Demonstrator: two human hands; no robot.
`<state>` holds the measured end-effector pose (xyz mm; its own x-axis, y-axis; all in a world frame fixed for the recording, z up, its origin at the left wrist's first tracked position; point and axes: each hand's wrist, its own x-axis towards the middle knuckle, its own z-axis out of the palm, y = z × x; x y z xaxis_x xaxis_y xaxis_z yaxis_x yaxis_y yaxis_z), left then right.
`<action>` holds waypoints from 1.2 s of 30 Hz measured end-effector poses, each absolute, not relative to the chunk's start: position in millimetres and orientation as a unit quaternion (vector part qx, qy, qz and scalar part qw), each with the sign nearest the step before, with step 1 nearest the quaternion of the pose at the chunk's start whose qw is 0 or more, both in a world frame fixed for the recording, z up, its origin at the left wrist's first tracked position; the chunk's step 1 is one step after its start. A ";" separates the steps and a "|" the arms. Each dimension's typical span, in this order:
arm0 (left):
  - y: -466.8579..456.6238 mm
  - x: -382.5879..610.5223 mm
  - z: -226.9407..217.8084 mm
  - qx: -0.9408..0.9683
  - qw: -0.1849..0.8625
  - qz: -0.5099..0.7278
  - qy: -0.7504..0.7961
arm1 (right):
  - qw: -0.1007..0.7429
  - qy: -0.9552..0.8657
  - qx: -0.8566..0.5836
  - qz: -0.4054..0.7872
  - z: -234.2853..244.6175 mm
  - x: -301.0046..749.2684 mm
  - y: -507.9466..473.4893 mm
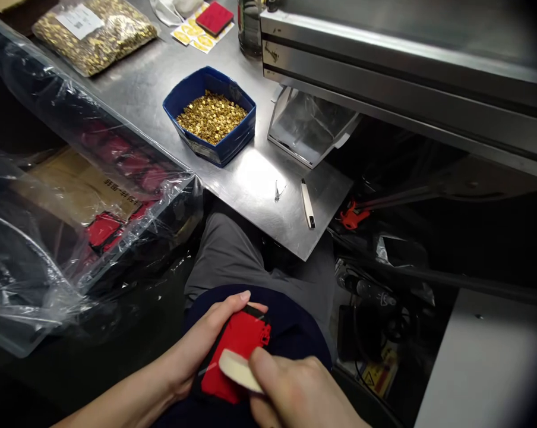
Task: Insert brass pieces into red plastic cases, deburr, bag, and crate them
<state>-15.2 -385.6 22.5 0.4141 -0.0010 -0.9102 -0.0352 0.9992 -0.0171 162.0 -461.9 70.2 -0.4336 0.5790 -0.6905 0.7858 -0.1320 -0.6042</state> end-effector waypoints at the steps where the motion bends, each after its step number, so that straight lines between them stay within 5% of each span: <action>1: -385.8 -16.3 22.6 -0.032 0.842 0.009 0.539 | 0.081 0.648 0.526 -0.545 70.4 162.8 -460.8; 36: -388.0 -20.2 25.3 -0.040 0.825 0.037 0.563 | 0.009 0.626 0.533 -0.569 62.7 173.6 -456.0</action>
<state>-20.2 -388.0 25.3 0.3638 0.0163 -0.9313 -0.1073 0.9939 -0.0245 173.6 -456.0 62.7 -0.4320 0.6576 -0.6172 0.6770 -0.2156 -0.7037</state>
